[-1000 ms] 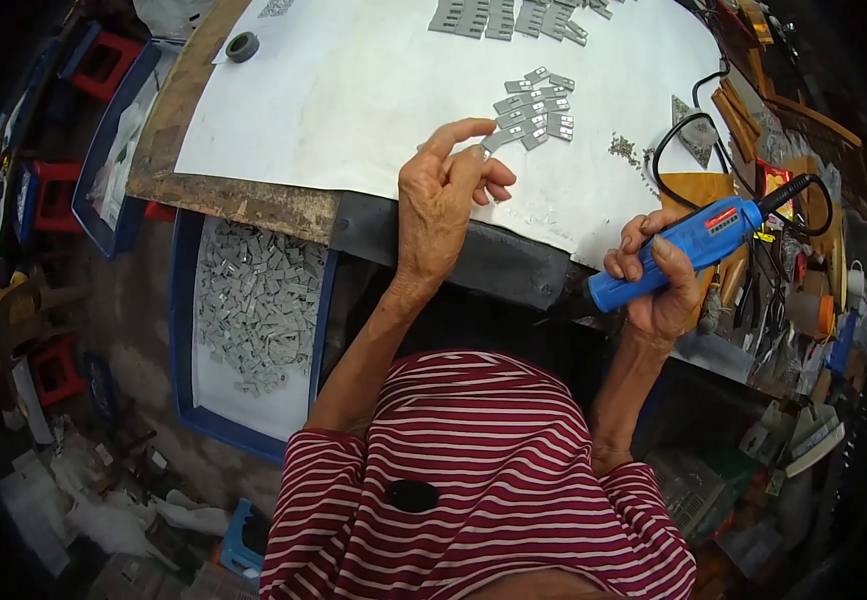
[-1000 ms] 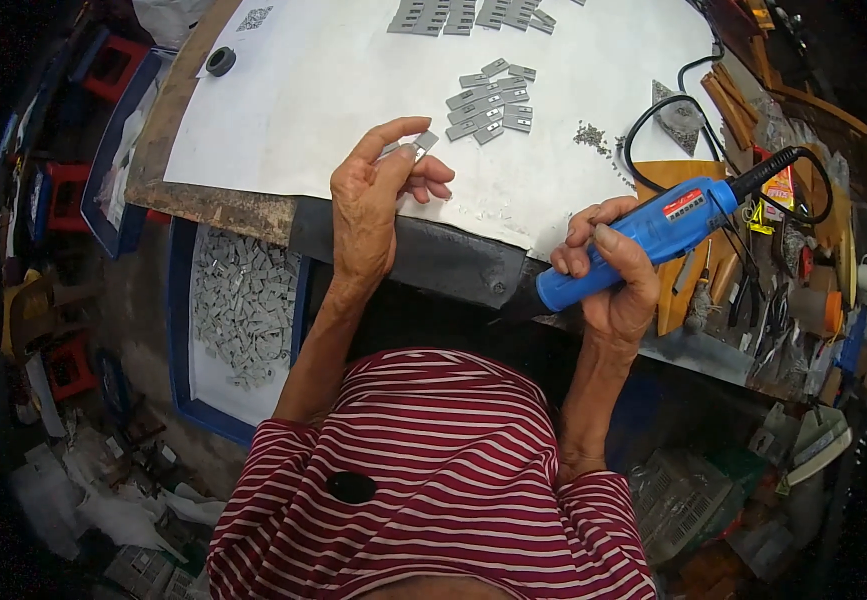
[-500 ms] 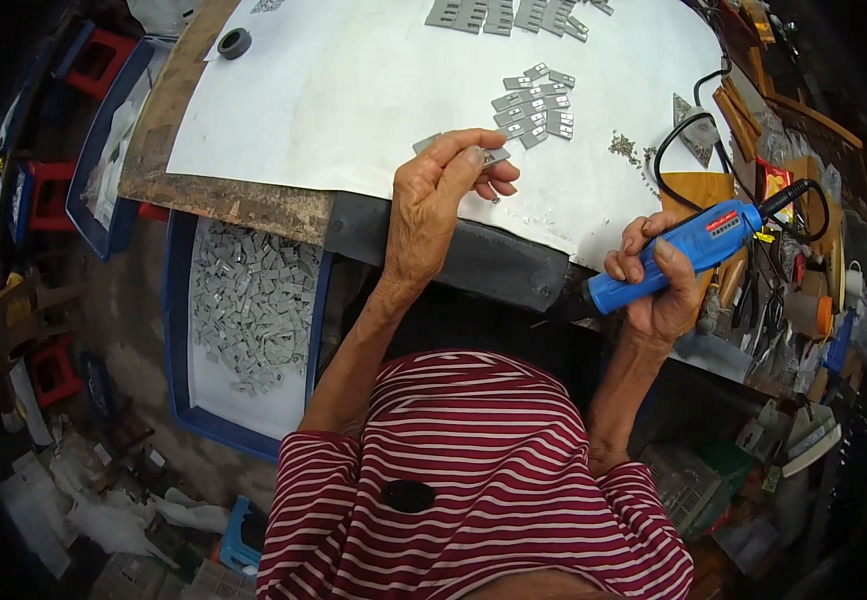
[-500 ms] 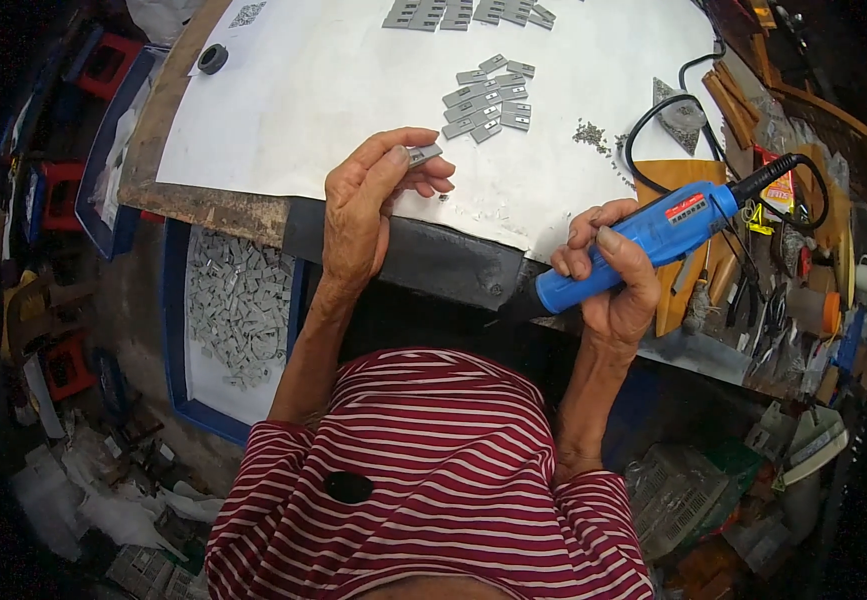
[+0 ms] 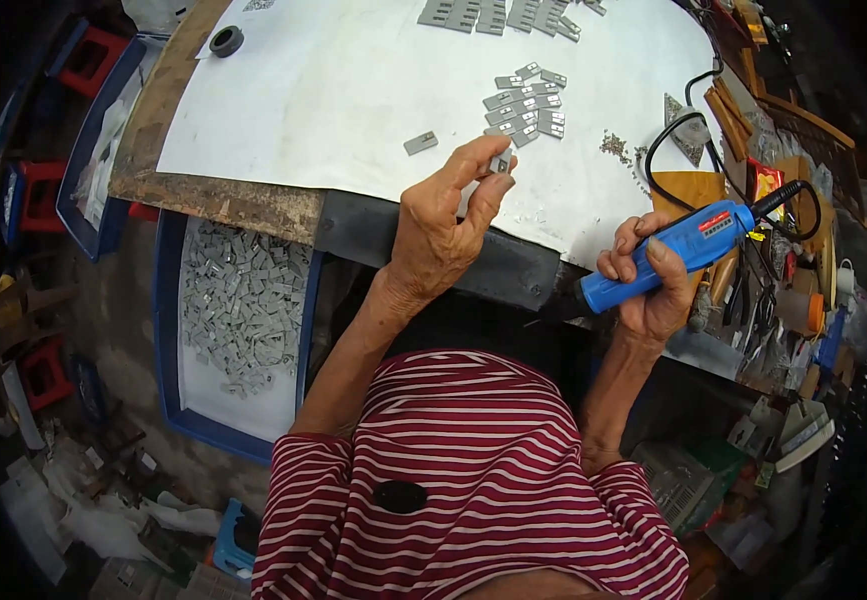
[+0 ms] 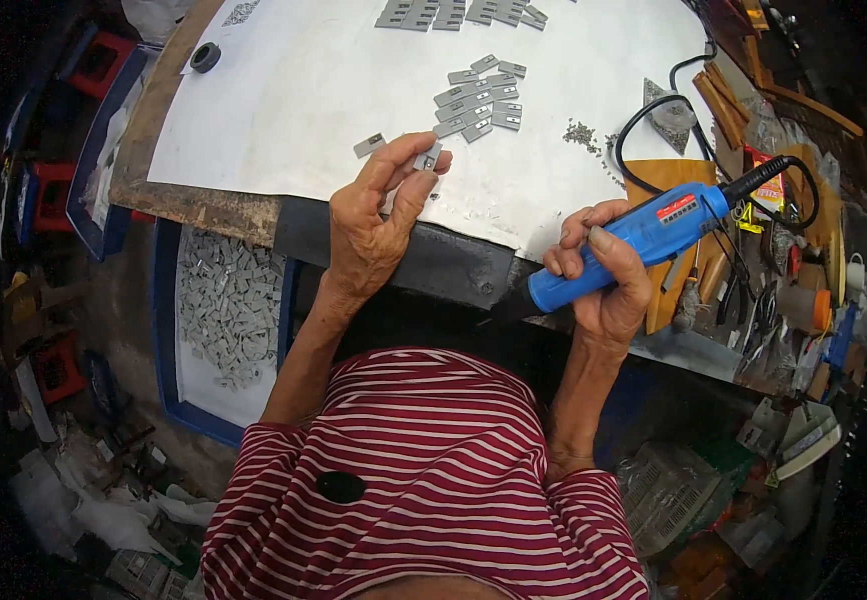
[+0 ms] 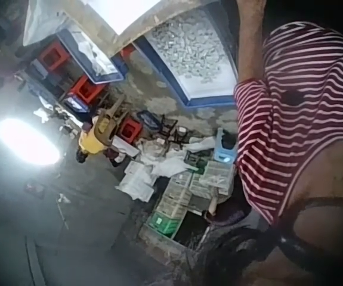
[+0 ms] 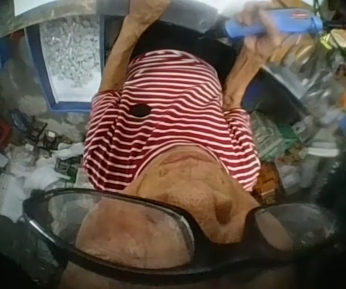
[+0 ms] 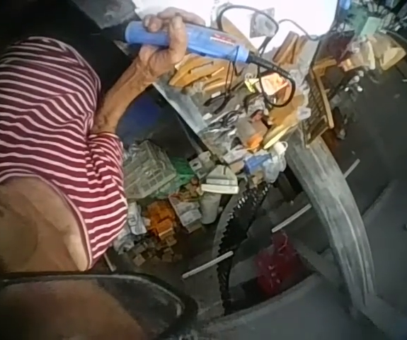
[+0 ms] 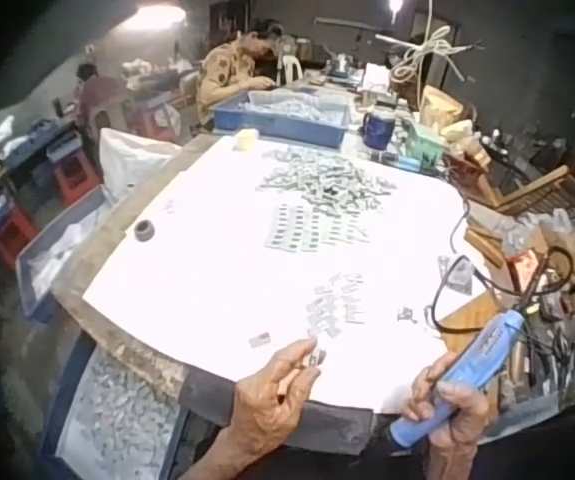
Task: Assembling small metal plates using an electric screwdriver.
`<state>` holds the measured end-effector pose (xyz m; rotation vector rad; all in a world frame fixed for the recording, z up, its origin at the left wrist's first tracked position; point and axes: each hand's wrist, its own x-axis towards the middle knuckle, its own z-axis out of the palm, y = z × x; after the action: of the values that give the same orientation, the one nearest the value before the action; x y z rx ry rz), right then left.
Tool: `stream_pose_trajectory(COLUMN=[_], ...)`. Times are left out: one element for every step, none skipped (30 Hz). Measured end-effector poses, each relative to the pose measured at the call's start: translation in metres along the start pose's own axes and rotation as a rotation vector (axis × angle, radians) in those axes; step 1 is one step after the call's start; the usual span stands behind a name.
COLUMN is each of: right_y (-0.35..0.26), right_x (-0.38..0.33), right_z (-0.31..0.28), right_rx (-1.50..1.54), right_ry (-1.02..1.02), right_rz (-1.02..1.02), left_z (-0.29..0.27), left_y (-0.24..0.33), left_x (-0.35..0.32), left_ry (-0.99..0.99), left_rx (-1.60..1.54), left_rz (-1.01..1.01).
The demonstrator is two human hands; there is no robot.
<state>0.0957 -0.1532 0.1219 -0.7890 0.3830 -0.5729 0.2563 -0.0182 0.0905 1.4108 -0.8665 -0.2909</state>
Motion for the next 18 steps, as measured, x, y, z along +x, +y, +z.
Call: stream_pose_trajectory(right_y=[0.0,0.0002,0.0006,0.0008,0.0011,0.0014,0.0013,0.0011,0.0008,0.0005,0.0006,0.0007,0.0011,0.0012,0.0008,0.0005,0.0002,-0.0001], right_x=[0.0001,0.0001,0.0001,0.0001,0.0001,0.0001,0.0002,0.0003,0.0006,0.001,0.0009,0.0009,0.0009,0.0011,0.0006,0.0001,-0.0004,-0.001], right_z=[0.0001,0.0001,0.0,-0.0004,-0.0011,-0.0018,-0.0022,-0.0022,-0.002,-0.0016,-0.0012,-0.0007,-0.0002,0.0,-0.0003,-0.0006,-0.0011,-0.0021], right_rx=[-0.003,-0.004,-0.015,-0.025,-0.026,-0.019,-0.013,-0.013,0.001,0.015,0.015,0.008,0.002,0.004,0.007,0.011,0.014,0.0], right_ry=[0.003,0.003,0.002,0.0,0.001,-0.01,-0.021,-0.021,-0.012,-0.004,-0.005,-0.002,-0.001,-0.005,-0.001,0.002,-0.003,-0.003], right_rz=[-0.001,-0.001,-0.012,-0.024,-0.023,-0.026,-0.028,-0.027,-0.017,-0.008,-0.007,-0.011,-0.014,-0.012,-0.011,-0.01,-0.009,-0.018], left_z=[0.0012,0.0022,0.0032,0.004,0.0046,0.0052,0.0057,0.0054,0.0048,0.0043,0.0043,0.0043,0.0041,0.0038,0.0034,0.0025,0.0001,-0.0036], left_y=[-0.0008,-0.0015,-0.0022,-0.0026,-0.0027,-0.0028,-0.0027,-0.0024,-0.0021,-0.0017,-0.0021,-0.0025,-0.0025,-0.0016,0.0,0.0011,0.001,0.0005], left_x=[-0.0002,-0.0004,-0.0003,-0.0003,-0.0003,-0.0002,0.0001,0.0001,0.0001,0.0002,-0.0001,-0.0005,-0.0008,-0.0008,-0.0012,-0.0013,-0.0007,0.0002], left_ry=[0.005,0.005,0.021,0.036,0.036,0.045,0.054,0.055,0.056,0.058,0.059,0.068,0.077,0.08,0.079,0.079,0.083,0.08], left_rx=[0.061,0.059,0.129,0.199,0.197,0.201,0.205,0.206,0.204,0.202,0.203,0.206,0.21,0.214,0.244,0.275,0.28,0.349], left_rz=[0.032,0.031,0.078,0.126,0.125,0.126,0.128,0.127,0.117,0.107,0.106,0.108,0.111,0.111,0.102,0.092,0.094,0.109])
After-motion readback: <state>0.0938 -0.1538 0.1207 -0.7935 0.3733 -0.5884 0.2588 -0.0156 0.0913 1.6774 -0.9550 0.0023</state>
